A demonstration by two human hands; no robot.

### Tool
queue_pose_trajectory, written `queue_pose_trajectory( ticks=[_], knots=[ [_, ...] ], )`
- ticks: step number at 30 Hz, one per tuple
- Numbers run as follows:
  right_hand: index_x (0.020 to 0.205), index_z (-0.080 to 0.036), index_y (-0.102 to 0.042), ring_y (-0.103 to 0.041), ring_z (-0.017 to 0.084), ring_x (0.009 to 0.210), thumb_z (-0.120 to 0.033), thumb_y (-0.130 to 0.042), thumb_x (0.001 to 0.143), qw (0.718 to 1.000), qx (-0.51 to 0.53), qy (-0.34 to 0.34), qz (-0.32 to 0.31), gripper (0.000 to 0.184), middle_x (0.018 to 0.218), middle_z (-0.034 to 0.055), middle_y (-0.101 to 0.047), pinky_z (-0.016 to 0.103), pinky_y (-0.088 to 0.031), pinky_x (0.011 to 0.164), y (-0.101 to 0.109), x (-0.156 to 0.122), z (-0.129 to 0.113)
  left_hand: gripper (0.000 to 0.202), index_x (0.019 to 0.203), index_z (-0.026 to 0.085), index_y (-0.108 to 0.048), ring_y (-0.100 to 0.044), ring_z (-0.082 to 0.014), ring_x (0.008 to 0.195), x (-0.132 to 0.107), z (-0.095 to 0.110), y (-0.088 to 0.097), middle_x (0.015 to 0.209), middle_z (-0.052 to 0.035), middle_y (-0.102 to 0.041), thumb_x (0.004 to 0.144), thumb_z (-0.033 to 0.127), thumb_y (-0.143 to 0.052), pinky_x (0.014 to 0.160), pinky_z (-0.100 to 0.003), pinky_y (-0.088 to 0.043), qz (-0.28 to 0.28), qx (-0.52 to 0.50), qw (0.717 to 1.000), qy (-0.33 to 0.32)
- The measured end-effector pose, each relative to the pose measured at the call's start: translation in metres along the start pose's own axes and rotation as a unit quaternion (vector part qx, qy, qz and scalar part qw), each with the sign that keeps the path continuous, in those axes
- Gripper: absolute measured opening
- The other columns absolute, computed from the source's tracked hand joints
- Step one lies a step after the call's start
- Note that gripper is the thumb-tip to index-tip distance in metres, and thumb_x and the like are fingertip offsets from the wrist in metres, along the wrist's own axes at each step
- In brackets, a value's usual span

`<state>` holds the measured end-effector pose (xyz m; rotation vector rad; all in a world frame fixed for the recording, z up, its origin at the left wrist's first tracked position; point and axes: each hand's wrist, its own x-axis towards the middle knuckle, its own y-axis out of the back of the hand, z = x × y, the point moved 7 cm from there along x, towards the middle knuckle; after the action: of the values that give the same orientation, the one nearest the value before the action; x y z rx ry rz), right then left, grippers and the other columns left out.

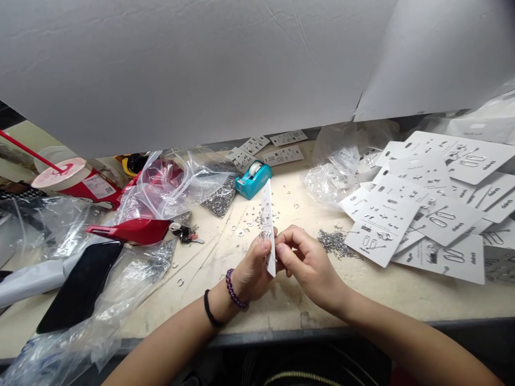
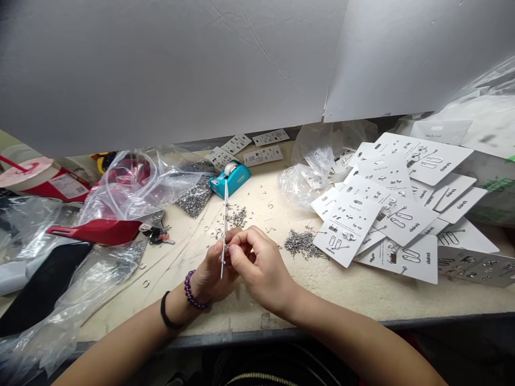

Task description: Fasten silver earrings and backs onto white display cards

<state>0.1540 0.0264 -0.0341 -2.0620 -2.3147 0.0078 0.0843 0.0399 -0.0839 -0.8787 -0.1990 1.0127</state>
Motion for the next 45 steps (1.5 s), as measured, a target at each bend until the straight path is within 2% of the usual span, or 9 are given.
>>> queue_pose_trajectory(
  ticks=[4,10,17,22,27,32,36,42,45],
  knots=[
    [0.077,-0.018,-0.048,-0.049,0.011,0.061,-0.027,-0.046,0.084,1.0,-0.02,0.007,0.015,0.011,0.074,0.0015,-0.05,0.024,-0.043,0.053,0.001,-0.002,0.0,0.039,0.077,0.016,-0.052,-0.045,-0.0099,0.052,0.002,-0.001,-0.002,0.058,0.0032,-0.045,0.06,0.049,-0.068,0.048,-0.021,-0.036,0.001,0.019,1.0,-0.008],
    [0.074,-0.019,-0.047,-0.049,0.012,0.06,-0.026,-0.047,0.083,1.0,-0.013,-0.002,0.022,0.011,0.07,0.0014,-0.052,0.026,-0.043,0.055,0.002,-0.003,-0.001,0.039,0.07,0.018,-0.047,-0.048,-0.0099,0.061,0.001,-0.004,0.0,0.062,0.0035,-0.045,0.059,0.047,-0.07,0.055,-0.02,-0.04,-0.004,-0.005,1.0,0.005],
    [0.073,-0.018,-0.047,-0.051,0.011,0.059,-0.024,-0.048,0.082,1.0,-0.01,-0.014,0.007,0.01,0.069,0.0005,-0.052,0.025,-0.044,0.054,0.0,0.0,0.002,0.037,0.069,0.017,-0.047,-0.046,-0.0079,0.054,0.003,-0.005,0.001,0.061,0.0028,-0.046,0.063,0.047,-0.068,0.045,-0.017,-0.037,-0.017,-0.016,1.0,0.007],
    [0.076,-0.019,-0.045,-0.052,0.009,0.053,-0.029,-0.044,0.085,0.999,0.038,-0.031,0.011,0.014,0.07,-0.0003,-0.051,0.024,-0.046,0.049,-0.001,0.0,0.008,0.038,0.07,0.014,-0.052,-0.042,-0.0059,0.043,0.004,-0.007,0.001,0.056,0.0019,-0.046,0.065,0.05,-0.064,0.034,-0.013,-0.03,-0.023,0.011,1.0,0.012],
    [0.076,-0.019,-0.045,-0.052,0.009,0.05,-0.029,-0.045,0.085,0.998,0.052,-0.041,0.006,0.014,0.07,-0.0008,-0.051,0.023,-0.046,0.046,-0.001,0.001,0.01,0.04,0.068,0.013,-0.054,-0.04,-0.0049,0.04,0.005,-0.009,0.002,0.055,0.0018,-0.045,0.065,0.053,-0.062,0.031,-0.013,-0.029,-0.021,0.02,1.0,0.007],
    [0.072,-0.017,-0.049,-0.053,0.009,0.052,-0.026,-0.052,0.079,0.991,0.1,-0.088,-0.021,0.012,0.062,-0.0029,-0.051,0.023,-0.048,0.048,0.001,0.006,0.01,0.04,0.063,0.013,-0.052,-0.04,-0.0058,0.045,0.004,-0.004,0.0,0.053,0.0017,-0.044,0.062,0.051,-0.066,0.036,-0.014,-0.031,-0.006,0.035,0.999,0.01],
    [0.072,-0.015,-0.054,-0.053,0.008,0.049,-0.028,-0.056,0.074,0.977,0.147,-0.138,-0.067,0.013,0.061,-0.0021,-0.054,0.022,-0.047,0.047,0.002,0.008,0.01,0.04,0.065,0.012,-0.055,-0.044,-0.0077,0.045,0.004,0.0,-0.007,0.052,0.0007,-0.047,0.063,0.05,-0.065,0.04,-0.017,-0.034,-0.059,0.057,0.997,0.012],
    [0.073,-0.014,-0.059,-0.048,0.007,0.052,-0.024,-0.059,0.072,0.977,0.105,-0.151,-0.105,0.01,0.065,-0.0012,-0.055,0.017,-0.041,0.042,0.005,0.008,0.01,0.036,0.067,0.014,-0.057,-0.056,-0.0159,0.056,0.004,0.005,-0.01,0.059,-0.0022,-0.055,0.064,0.048,-0.064,0.053,-0.028,-0.047,-0.071,0.09,0.993,0.015],
    [0.071,-0.015,-0.059,-0.043,0.006,0.048,-0.025,-0.058,0.074,0.973,0.115,-0.16,-0.12,0.011,0.059,-0.0029,-0.052,0.016,-0.036,0.04,0.004,0.008,0.013,0.038,0.069,0.014,-0.059,-0.058,-0.018,0.059,0.003,0.006,-0.013,0.06,-0.0037,-0.059,0.064,0.051,-0.063,0.057,-0.032,-0.049,-0.084,0.104,0.991,0.023]
  ],
)
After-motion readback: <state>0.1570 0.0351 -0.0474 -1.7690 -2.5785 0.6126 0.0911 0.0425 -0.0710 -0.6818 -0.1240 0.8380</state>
